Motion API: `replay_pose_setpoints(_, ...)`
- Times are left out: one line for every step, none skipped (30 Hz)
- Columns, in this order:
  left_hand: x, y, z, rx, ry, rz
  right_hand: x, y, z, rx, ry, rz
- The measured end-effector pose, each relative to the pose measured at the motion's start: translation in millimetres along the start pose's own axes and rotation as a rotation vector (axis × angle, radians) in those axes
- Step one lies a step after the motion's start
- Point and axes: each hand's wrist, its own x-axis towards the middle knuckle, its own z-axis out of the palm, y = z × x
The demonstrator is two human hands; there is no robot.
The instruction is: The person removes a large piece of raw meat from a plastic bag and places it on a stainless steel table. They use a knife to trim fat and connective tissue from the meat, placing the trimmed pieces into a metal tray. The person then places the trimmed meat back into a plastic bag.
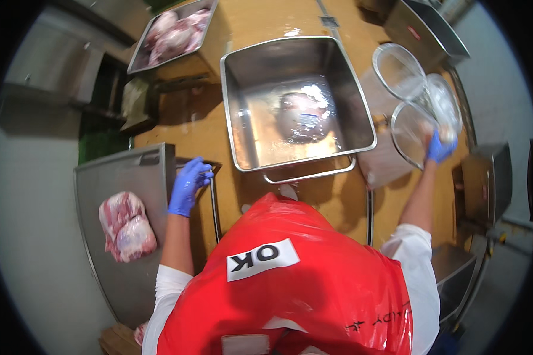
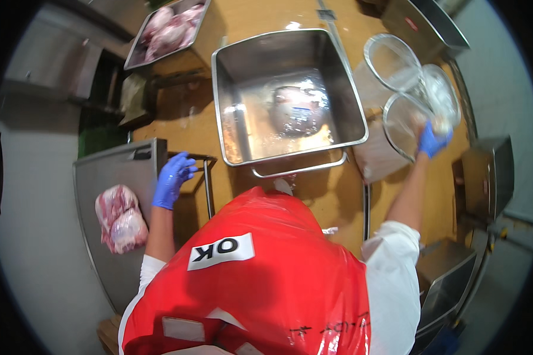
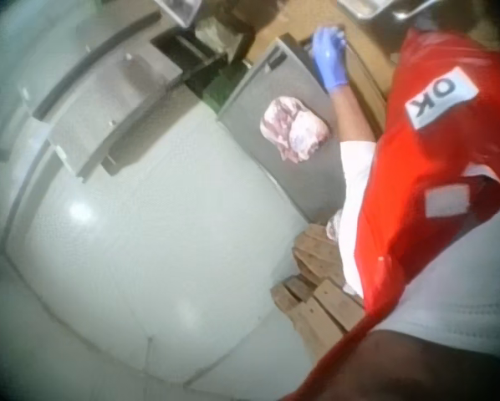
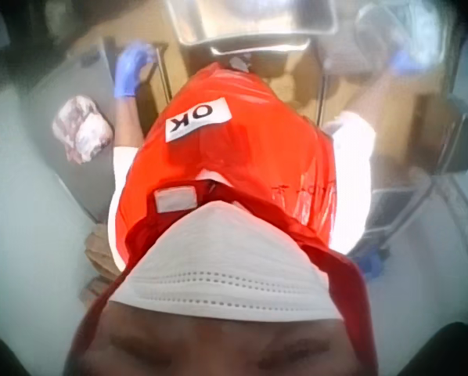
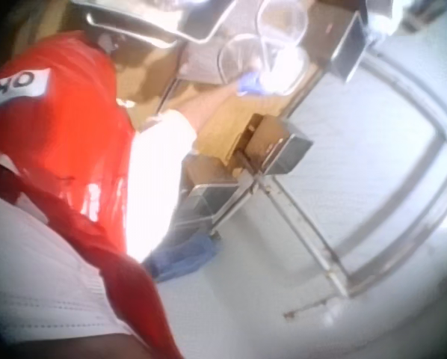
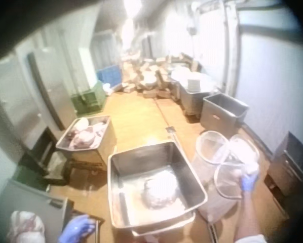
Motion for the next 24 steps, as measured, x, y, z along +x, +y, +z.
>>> replay_pose_setpoints(2,-20,-9,-0.057,0.005,-0.034,-1,57,-20,-0.219,-0.083,0.063)
replay_pose_setpoints(6,-42,-20,-0.049,-0.011,-0.064,-7,97,-39,-0.198,-0.335,0.222)
replay_pose_setpoints(-6,-63,-29,-0.033,0.051,-0.075,-49,100,-36,-0.248,-0.336,0.366)
replay_pose_setpoints(-6,-71,-30,-0.002,0.053,-0.097,-74,134,-53,-0.107,-0.29,0.456)
replay_pose_setpoints(-5,-87,-40,-0.04,0.079,-0.117,-100,147,-53,-0.481,-0.341,0.589)
replay_pose_setpoints(-22,-101,-50,-0.055,0.149,-0.114,-140,115,-36,-0.393,-0.403,0.718)
replay_pose_setpoints(-20,-105,-55,-0.055,0.178,-0.094,-173,112,-38,-0.41,-0.255,0.628)
replay_pose_setpoints(-21,-107,-66,-0.026,0.259,-0.074,-204,111,-28,-0.525,-0.273,0.635)
replay_pose_setpoints(-27,-114,-79,-0.023,0.349,-0.075,-227,101,-1,-0.648,-0.299,0.605)
replay_pose_setpoints(-19,-118,-98,0.086,0.434,0.029,-248,95,16,-0.634,-0.374,0.5)
replay_pose_setpoints(-10,-131,-122,0.19,0.525,0.129,-262,89,35,-0.616,-0.448,0.386)
replay_pose_setpoints(-11,-145,-149,0.295,0.635,0.222,-271,67,62,-0.437,-0.555,0.279)
replay_pose_setpoints(-6,-137,-186,0.506,0.853,0.321,-280,35,97,-0.28,-0.673,0.187)
replay_pose_setpoints(-4,-137,-220,0.71,1.051,0.441,-286,24,126,-0.23,-0.648,0.064)
replay_pose_setpoints(-2,-124,-252,0.821,1.099,0.382,-295,16,152,-0.179,-0.606,-0.048)
replay_pose_setpoints(-4,-115,-277,0.934,1.146,0.313,-300,-6,170,-0.128,-0.662,-0.082)
replay_pose_setpoints(-8,-109,-295,1.002,1.21,0.206,-303,-34,185,-0.078,-0.718,-0.119)
replay_pose_setpoints(-14,-106,-315,1.066,1.271,0.096,-309,-62,196,-0.027,-0.773,-0.157)
replay_pose_setpoints(-20,-108,-337,1.115,1.326,0.081,-318,-87,204,0.013,-0.833,-0.154)
replay_pose_setpoints(-27,-112,-361,1.164,1.379,0.065,-327,-110,210,0.05,-0.892,-0.15)
replay_pose_setpoints(-33,-114,-384,1.209,1.433,0.05,-333,-134,216,0.089,-0.948,-0.15)
replay_pose_setpoints(-32,-114,-404,1.177,1.39,0.084,-340,-142,223,0.159,-0.963,-0.119)
replay_pose_setpoints(-31,-115,-424,1.145,1.347,0.119,-349,-148,225,0.17,-0.99,-0.121)
replay_pose_setpoints(-34,-123,-444,1.112,1.313,0.138,-366,-165,222,0.185,-1.032,-0.13)
